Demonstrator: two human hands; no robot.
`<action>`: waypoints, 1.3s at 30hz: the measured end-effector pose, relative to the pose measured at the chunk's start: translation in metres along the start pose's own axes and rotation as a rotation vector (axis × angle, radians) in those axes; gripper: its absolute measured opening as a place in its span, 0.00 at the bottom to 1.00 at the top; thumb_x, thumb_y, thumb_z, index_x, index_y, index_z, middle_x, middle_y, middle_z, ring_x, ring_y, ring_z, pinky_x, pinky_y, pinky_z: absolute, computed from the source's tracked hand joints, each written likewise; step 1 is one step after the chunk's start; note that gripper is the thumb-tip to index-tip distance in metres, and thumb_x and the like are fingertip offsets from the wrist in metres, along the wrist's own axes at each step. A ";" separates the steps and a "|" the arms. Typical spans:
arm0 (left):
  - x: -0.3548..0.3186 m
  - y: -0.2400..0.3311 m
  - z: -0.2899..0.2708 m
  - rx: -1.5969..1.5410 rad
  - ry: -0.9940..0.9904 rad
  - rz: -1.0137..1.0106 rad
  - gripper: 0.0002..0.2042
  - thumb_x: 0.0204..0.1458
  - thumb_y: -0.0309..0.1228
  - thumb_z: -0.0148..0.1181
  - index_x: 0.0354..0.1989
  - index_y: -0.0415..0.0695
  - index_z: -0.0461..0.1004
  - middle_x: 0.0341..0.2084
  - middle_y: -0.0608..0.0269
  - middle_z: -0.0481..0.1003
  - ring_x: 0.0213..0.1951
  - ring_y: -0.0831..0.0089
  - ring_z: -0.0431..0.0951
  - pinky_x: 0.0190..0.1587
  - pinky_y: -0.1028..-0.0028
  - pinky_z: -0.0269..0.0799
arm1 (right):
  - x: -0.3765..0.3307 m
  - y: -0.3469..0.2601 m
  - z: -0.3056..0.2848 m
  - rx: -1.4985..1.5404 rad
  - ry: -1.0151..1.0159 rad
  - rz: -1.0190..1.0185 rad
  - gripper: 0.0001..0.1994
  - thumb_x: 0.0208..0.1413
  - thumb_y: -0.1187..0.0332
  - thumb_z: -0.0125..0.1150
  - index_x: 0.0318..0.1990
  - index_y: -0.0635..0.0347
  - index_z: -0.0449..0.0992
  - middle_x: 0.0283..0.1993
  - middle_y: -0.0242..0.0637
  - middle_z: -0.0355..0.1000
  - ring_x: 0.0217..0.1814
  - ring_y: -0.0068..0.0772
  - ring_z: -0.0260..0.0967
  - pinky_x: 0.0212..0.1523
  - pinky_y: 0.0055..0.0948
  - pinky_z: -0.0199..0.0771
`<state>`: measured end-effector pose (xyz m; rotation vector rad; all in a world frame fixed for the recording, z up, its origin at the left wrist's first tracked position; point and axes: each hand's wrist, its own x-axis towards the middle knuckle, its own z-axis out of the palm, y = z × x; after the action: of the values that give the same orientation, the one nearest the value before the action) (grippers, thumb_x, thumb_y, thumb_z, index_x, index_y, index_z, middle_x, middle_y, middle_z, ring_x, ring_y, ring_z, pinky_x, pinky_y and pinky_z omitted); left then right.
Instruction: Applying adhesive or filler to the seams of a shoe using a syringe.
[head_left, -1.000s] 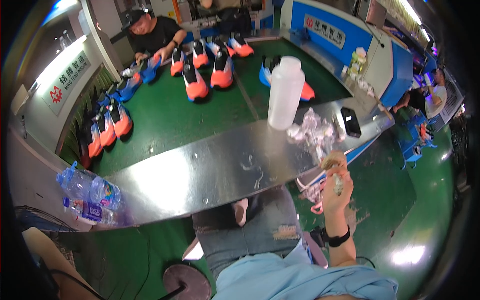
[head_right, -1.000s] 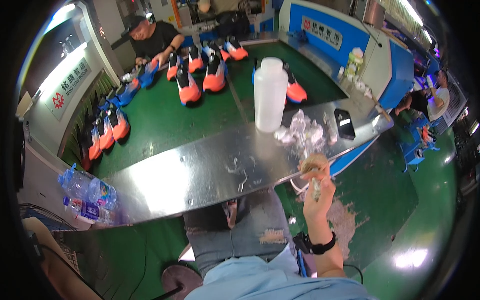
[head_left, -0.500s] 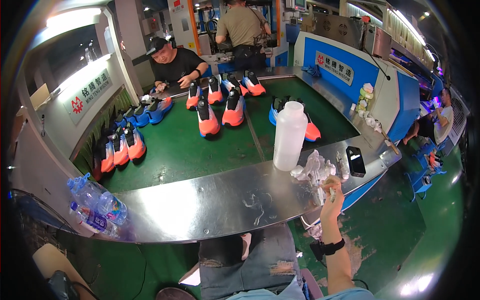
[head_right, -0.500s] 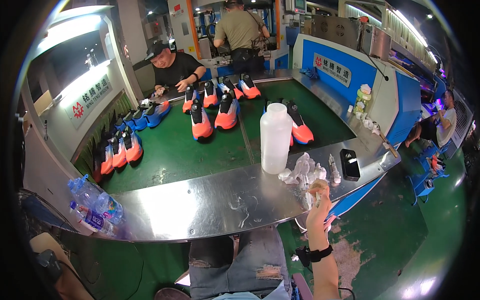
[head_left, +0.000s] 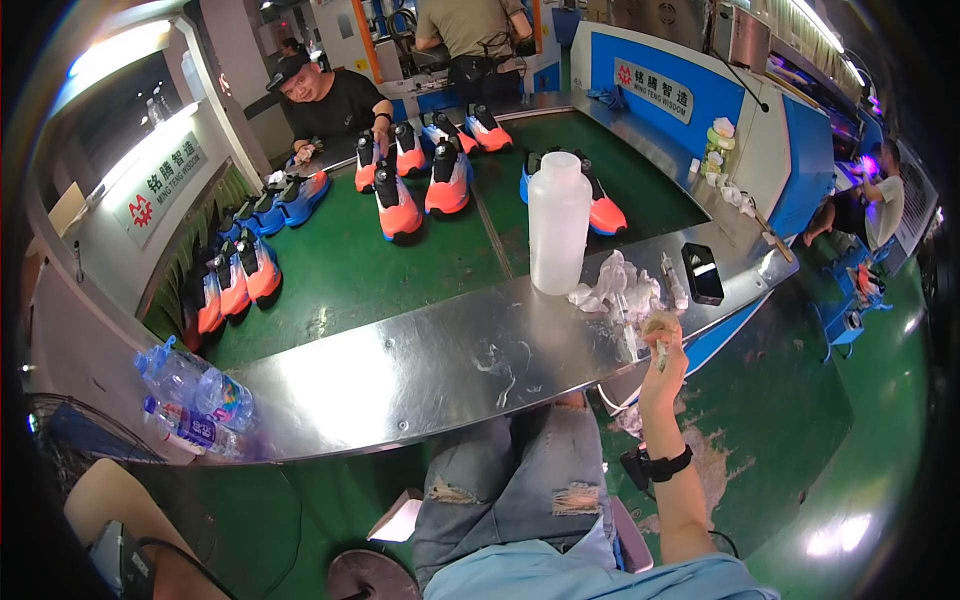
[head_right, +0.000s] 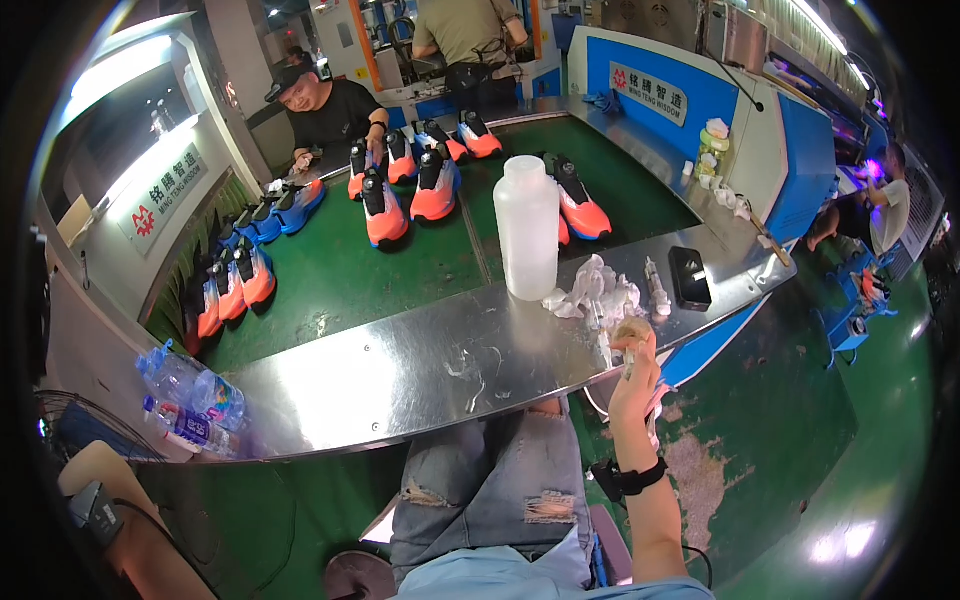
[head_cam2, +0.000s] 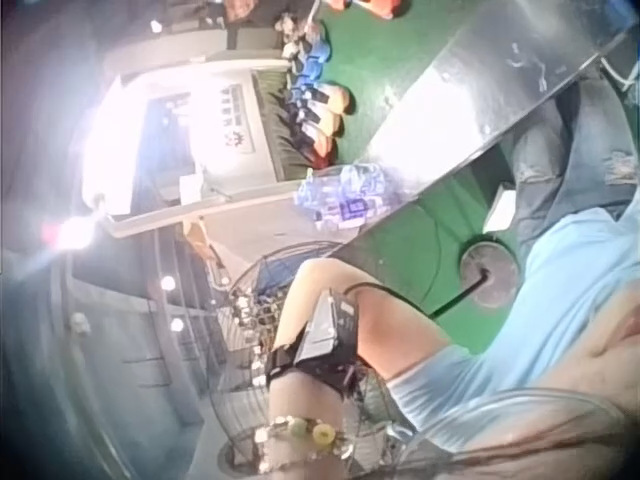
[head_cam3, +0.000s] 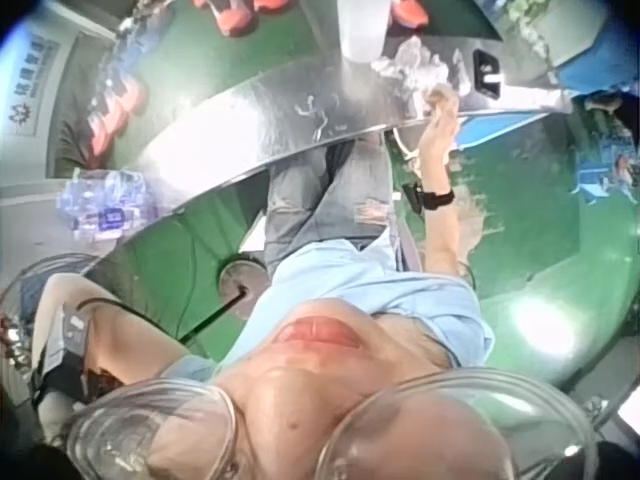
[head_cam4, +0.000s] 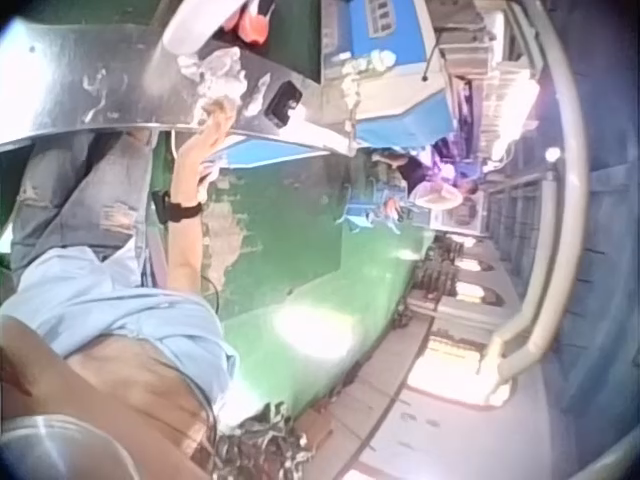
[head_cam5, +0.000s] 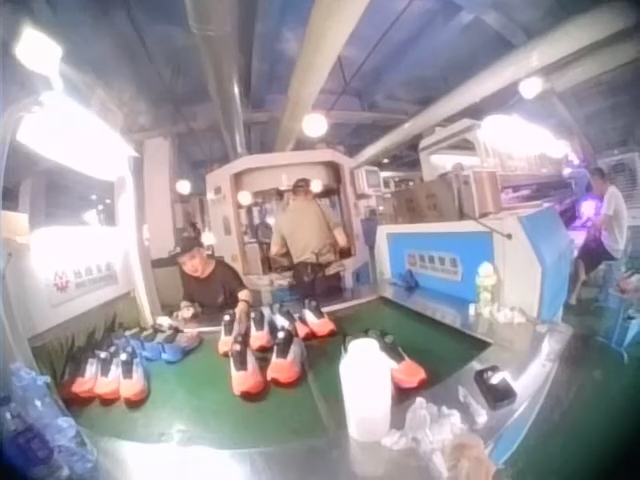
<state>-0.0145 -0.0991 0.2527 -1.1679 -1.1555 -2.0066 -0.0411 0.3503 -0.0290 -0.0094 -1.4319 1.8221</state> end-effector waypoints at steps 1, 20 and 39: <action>0.000 0.000 0.000 0.000 0.003 -0.004 0.21 0.55 0.32 0.41 0.56 0.34 0.57 0.57 0.51 0.59 0.58 0.63 0.59 0.59 0.64 0.53 | -0.003 -0.004 0.000 0.015 0.011 0.018 0.21 0.59 0.61 0.36 0.24 0.69 0.69 0.46 0.38 0.62 0.52 0.34 0.57 0.53 0.27 0.51; -0.051 -0.154 -0.186 0.612 0.326 -1.160 0.23 0.55 0.44 0.49 0.56 0.46 0.59 0.52 0.62 0.66 0.51 0.71 0.68 0.50 0.72 0.61 | 0.015 -0.008 0.000 -0.108 -0.068 0.030 0.16 0.54 0.62 0.44 0.27 0.68 0.71 0.43 0.41 0.65 0.49 0.35 0.60 0.53 0.30 0.54; -0.055 -0.534 -0.222 0.414 1.182 -0.849 0.27 0.50 0.45 0.56 0.53 0.39 0.62 0.49 0.51 0.67 0.49 0.58 0.70 0.52 0.62 0.69 | 0.057 0.016 0.002 -0.053 -0.023 0.139 0.30 0.54 0.43 0.44 0.22 0.65 0.75 0.46 0.51 0.59 0.43 0.42 0.64 0.43 0.36 0.66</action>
<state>-0.4941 -0.0322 -0.0685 0.8293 -1.3094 -2.2052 -0.0899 0.3812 -0.0159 -0.1175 -1.5283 1.9004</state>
